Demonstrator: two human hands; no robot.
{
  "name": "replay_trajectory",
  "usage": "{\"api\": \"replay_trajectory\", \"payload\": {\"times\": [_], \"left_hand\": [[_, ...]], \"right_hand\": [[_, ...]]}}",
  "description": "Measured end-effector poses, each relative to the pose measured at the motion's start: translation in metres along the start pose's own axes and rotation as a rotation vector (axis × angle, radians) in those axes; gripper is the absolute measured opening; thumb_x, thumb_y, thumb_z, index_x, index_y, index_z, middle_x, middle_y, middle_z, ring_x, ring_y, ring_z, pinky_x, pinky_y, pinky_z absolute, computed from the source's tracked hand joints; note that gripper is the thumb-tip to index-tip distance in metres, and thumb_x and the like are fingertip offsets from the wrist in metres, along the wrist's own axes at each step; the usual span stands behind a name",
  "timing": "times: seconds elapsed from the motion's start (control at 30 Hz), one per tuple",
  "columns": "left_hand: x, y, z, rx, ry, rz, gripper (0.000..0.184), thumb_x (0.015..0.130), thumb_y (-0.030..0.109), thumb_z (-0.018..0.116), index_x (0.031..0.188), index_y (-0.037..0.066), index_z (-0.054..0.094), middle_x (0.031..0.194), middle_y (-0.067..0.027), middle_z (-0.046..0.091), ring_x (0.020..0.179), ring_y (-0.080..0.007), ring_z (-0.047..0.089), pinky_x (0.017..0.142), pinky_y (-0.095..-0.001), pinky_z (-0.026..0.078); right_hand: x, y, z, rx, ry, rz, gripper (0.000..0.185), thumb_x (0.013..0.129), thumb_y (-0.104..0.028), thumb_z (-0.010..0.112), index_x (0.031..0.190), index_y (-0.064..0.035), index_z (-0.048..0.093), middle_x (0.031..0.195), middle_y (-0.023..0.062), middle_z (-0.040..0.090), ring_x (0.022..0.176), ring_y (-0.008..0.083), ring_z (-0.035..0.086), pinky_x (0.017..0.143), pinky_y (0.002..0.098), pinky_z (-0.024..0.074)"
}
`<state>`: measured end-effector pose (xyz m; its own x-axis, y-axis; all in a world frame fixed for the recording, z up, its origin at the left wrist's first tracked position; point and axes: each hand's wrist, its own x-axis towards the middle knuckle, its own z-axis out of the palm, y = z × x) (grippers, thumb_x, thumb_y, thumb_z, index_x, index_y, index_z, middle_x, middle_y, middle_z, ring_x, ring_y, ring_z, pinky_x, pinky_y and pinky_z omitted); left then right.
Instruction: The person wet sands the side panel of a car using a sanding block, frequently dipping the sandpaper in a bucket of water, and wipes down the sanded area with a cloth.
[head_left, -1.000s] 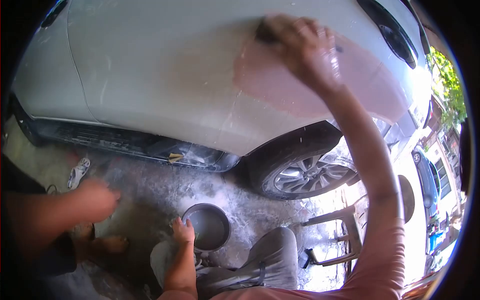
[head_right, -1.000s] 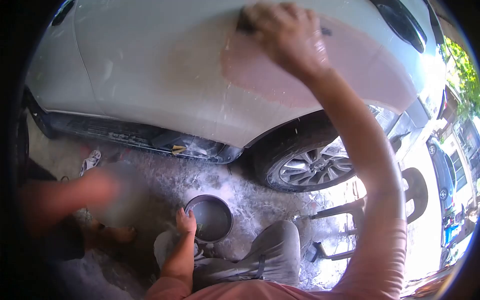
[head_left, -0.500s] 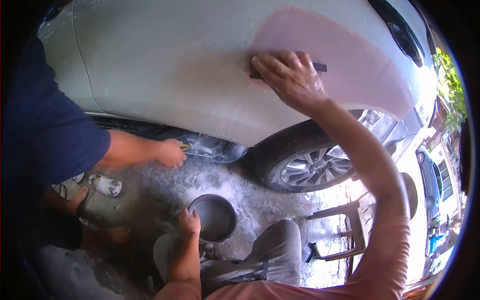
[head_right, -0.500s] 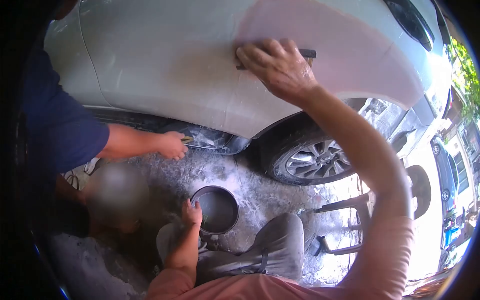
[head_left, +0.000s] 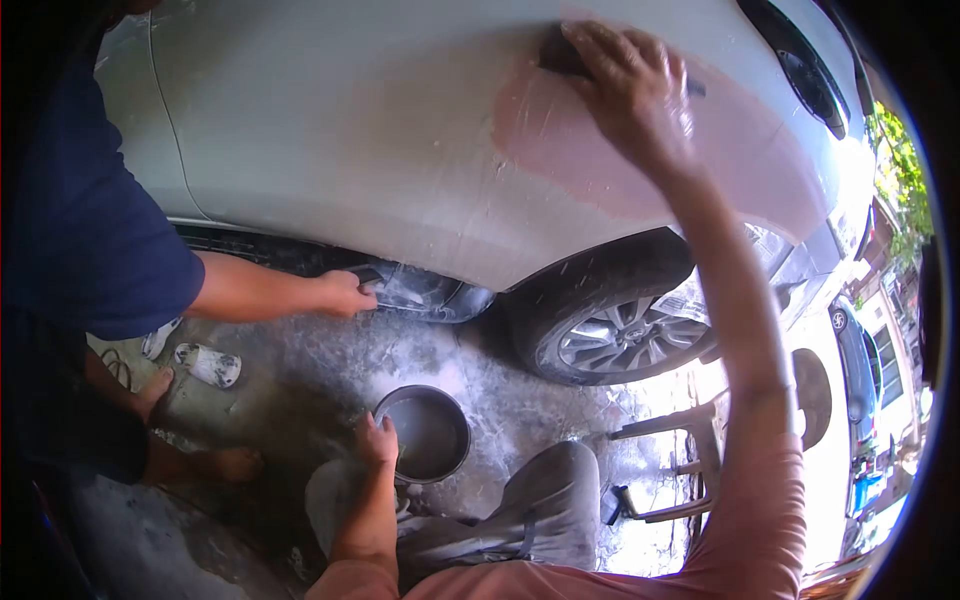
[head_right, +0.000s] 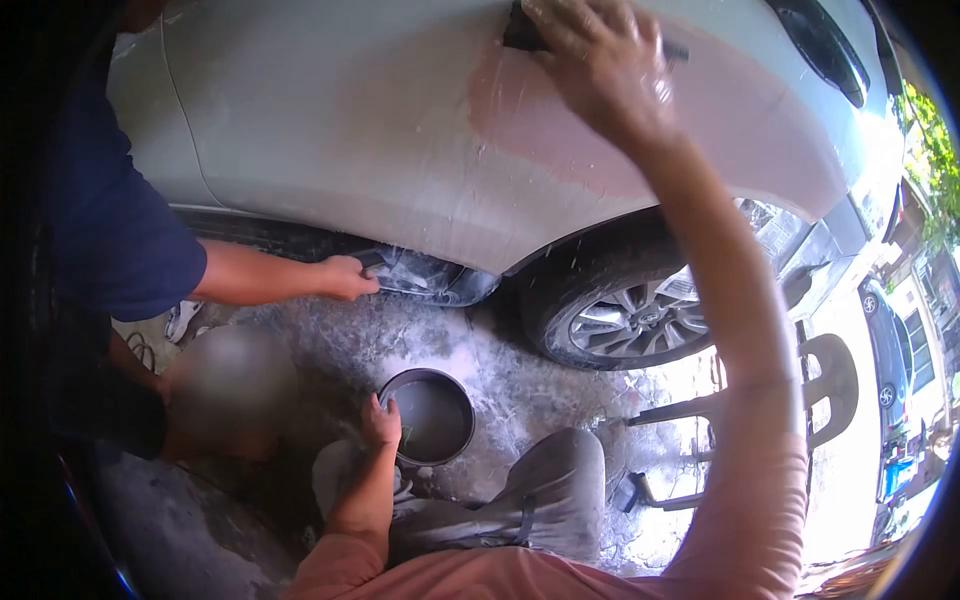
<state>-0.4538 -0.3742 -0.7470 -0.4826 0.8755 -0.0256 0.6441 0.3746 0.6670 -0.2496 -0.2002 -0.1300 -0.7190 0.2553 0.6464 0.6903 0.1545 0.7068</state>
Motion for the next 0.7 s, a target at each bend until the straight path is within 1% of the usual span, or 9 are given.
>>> {"api": "replay_trajectory", "payload": {"times": [0.03,0.17,0.23,0.3,0.37,0.43,0.5,0.6,0.7], "left_hand": [[0.003,0.000,0.000,0.003,0.021,0.016,0.043,0.092,0.035,0.065,0.119,0.001,0.064,0.118,-0.0203,0.065,0.110,-0.0394,0.062,0.094,-0.0487,0.051],[0.005,-0.002,0.001,0.008,-0.006,0.022,0.044,0.092,0.035,0.065,0.119,0.000,0.064,0.118,-0.0217,0.065,0.113,-0.0400,0.061,0.096,-0.0484,0.050],[0.005,-0.006,0.005,-0.020,0.013,0.032,0.046,0.093,0.035,0.065,0.120,-0.001,0.063,0.120,-0.0226,0.065,0.115,-0.0403,0.061,0.098,-0.0480,0.049],[0.004,-0.009,0.007,-0.022,0.010,0.036,0.048,0.093,0.035,0.064,0.123,-0.002,0.063,0.124,-0.0233,0.065,0.118,-0.0404,0.060,0.101,-0.0473,0.048],[0.008,-0.005,0.007,-0.023,-0.001,0.034,0.049,0.094,0.035,0.064,0.125,-0.003,0.062,0.126,-0.0239,0.064,0.119,-0.0405,0.059,0.103,-0.0469,0.047],[0.006,-0.006,0.000,-0.012,-0.037,0.028,0.050,0.094,0.035,0.064,0.127,-0.003,0.061,0.127,-0.0242,0.063,0.120,-0.0406,0.059,0.105,-0.0465,0.046],[0.005,-0.005,0.003,-0.031,-0.015,0.029,0.050,0.094,0.035,0.064,0.126,-0.003,0.062,0.127,-0.0242,0.063,0.120,-0.0406,0.059,0.105,-0.0467,0.046],[0.005,-0.008,0.005,-0.050,-0.002,0.023,0.049,0.093,0.034,0.064,0.125,-0.003,0.062,0.126,-0.0243,0.064,0.119,-0.0408,0.059,0.104,-0.0467,0.047],[0.005,-0.002,0.002,-0.049,-0.023,0.015,0.048,0.093,0.034,0.065,0.122,-0.004,0.063,0.124,-0.0244,0.064,0.117,-0.0412,0.060,0.102,-0.0469,0.047]], "right_hand": [[-0.010,-0.014,0.005,-0.016,0.013,0.073,0.045,0.095,-0.028,0.063,0.140,-0.0232,0.060,0.139,0.0019,0.060,0.124,0.0281,0.056,0.101,0.0529,0.0409],[-0.025,-0.035,0.005,0.162,-0.175,-0.370,0.043,0.098,-0.026,0.060,0.140,-0.0207,0.060,0.139,0.0013,0.060,0.124,0.0241,0.055,0.103,0.0464,0.0430],[-0.011,-0.013,-0.003,-0.106,-0.158,-0.263,0.041,0.098,-0.028,0.060,0.139,-0.0199,0.061,0.138,0.0004,0.062,0.124,0.0237,0.056,0.103,0.0450,0.0429],[0.003,0.004,-0.008,-0.008,0.032,-0.018,0.045,0.095,-0.027,0.062,0.139,-0.0177,0.061,0.137,0.0010,0.061,0.122,0.0271,0.056,0.099,0.0489,0.0430],[-0.013,-0.017,0.003,-0.013,0.026,0.041,0.044,0.097,-0.024,0.061,0.140,-0.0199,0.060,0.139,0.0011,0.059,0.123,0.0278,0.055,0.096,0.0500,0.0435],[-0.036,-0.033,0.015,0.019,-0.108,-0.288,0.045,0.094,-0.018,0.063,0.139,-0.0210,0.060,0.142,0.0008,0.056,0.122,0.0256,0.055,0.095,0.0482,0.0455],[-0.033,-0.019,0.010,0.109,-0.121,-0.383,0.046,0.094,-0.020,0.065,0.139,-0.0211,0.060,0.140,0.0010,0.057,0.121,0.0257,0.056,0.095,0.0471,0.0458],[-0.001,0.016,-0.007,-0.026,0.101,-0.034,0.045,0.091,-0.024,0.066,0.136,-0.0194,0.062,0.132,0.0017,0.062,0.115,0.0267,0.060,0.094,0.0483,0.0453],[-0.028,-0.018,0.009,-0.037,0.067,-0.035,0.043,0.091,-0.024,0.066,0.133,-0.0184,0.063,0.128,0.0013,0.062,0.115,0.0259,0.059,0.094,0.0487,0.0460]]}}
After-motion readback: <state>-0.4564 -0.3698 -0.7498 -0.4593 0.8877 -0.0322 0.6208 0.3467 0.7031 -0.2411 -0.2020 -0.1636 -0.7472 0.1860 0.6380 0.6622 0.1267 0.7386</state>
